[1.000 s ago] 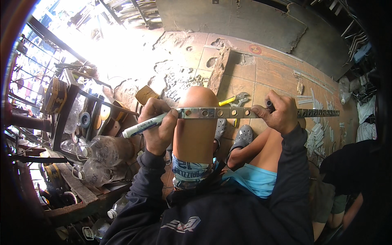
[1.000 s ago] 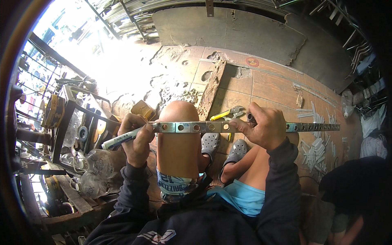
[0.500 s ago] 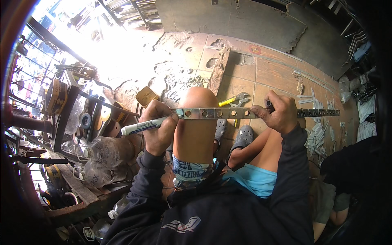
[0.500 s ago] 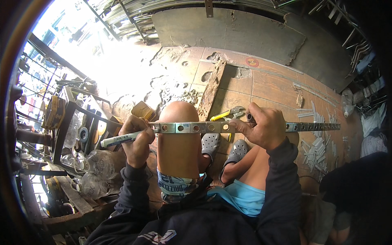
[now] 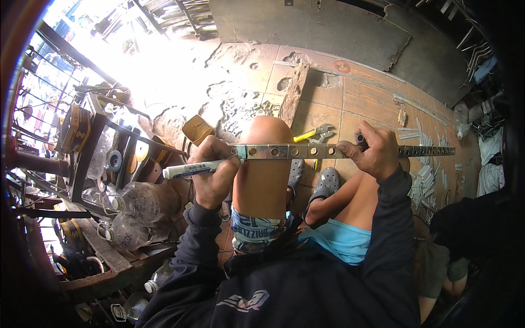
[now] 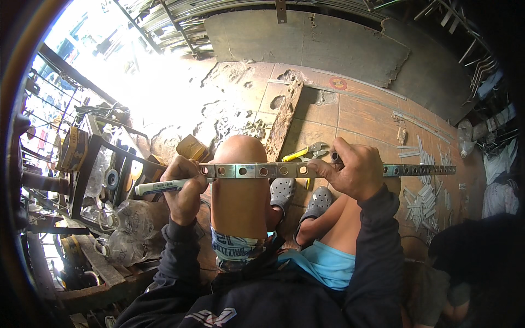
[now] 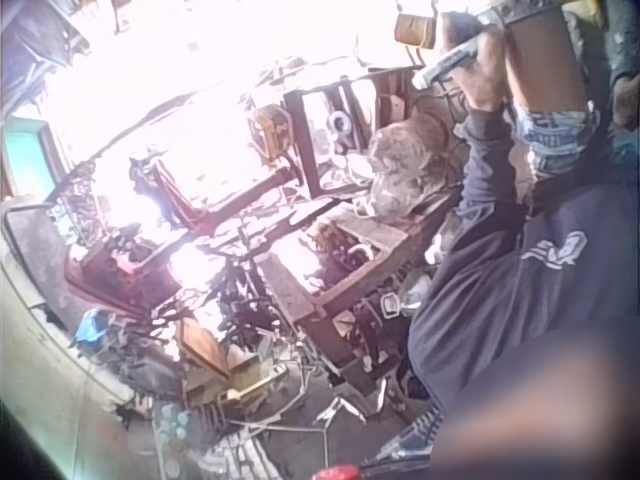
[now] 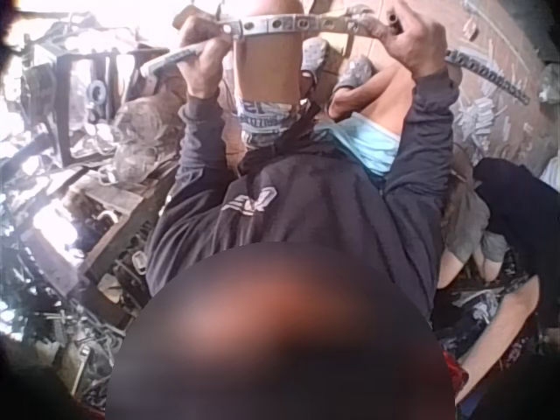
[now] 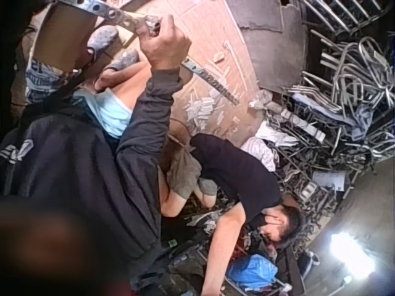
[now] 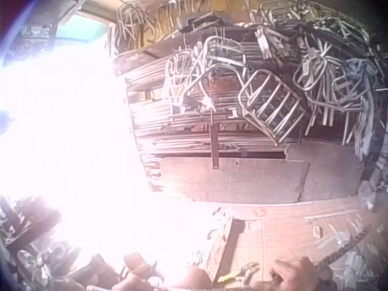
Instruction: The person marks a metal rail with a marker and then uses an angle grinder to cut the rail. The person holds the rail steady with one hand while operating the grinder with the other.
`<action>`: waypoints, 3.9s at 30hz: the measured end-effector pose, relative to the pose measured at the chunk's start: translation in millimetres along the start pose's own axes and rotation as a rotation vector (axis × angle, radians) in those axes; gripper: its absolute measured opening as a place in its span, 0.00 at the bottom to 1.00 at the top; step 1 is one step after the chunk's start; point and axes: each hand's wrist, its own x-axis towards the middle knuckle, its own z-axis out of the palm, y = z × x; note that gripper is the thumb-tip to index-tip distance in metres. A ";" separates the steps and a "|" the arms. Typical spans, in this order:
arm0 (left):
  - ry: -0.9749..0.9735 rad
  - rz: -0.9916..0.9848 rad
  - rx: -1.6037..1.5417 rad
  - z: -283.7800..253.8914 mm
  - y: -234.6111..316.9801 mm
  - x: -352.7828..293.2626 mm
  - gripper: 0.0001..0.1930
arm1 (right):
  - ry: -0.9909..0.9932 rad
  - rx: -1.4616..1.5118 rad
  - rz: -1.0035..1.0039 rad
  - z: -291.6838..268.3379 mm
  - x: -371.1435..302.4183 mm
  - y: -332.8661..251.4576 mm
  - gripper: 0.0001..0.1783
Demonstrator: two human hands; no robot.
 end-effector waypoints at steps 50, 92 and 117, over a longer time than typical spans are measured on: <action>0.153 0.225 0.009 40.6 15.4 6.5 0.14 | 0.095 -0.094 0.307 -30.9 -24.4 30.5 0.27; 0.055 0.214 -0.130 42.1 -10.0 19.3 0.13 | 0.327 -0.258 0.221 -16.6 -67.9 10.4 0.18; 0.103 0.260 -0.091 38.8 -8.3 3.0 0.15 | 0.516 -0.073 0.117 -17.3 -73.1 9.0 0.12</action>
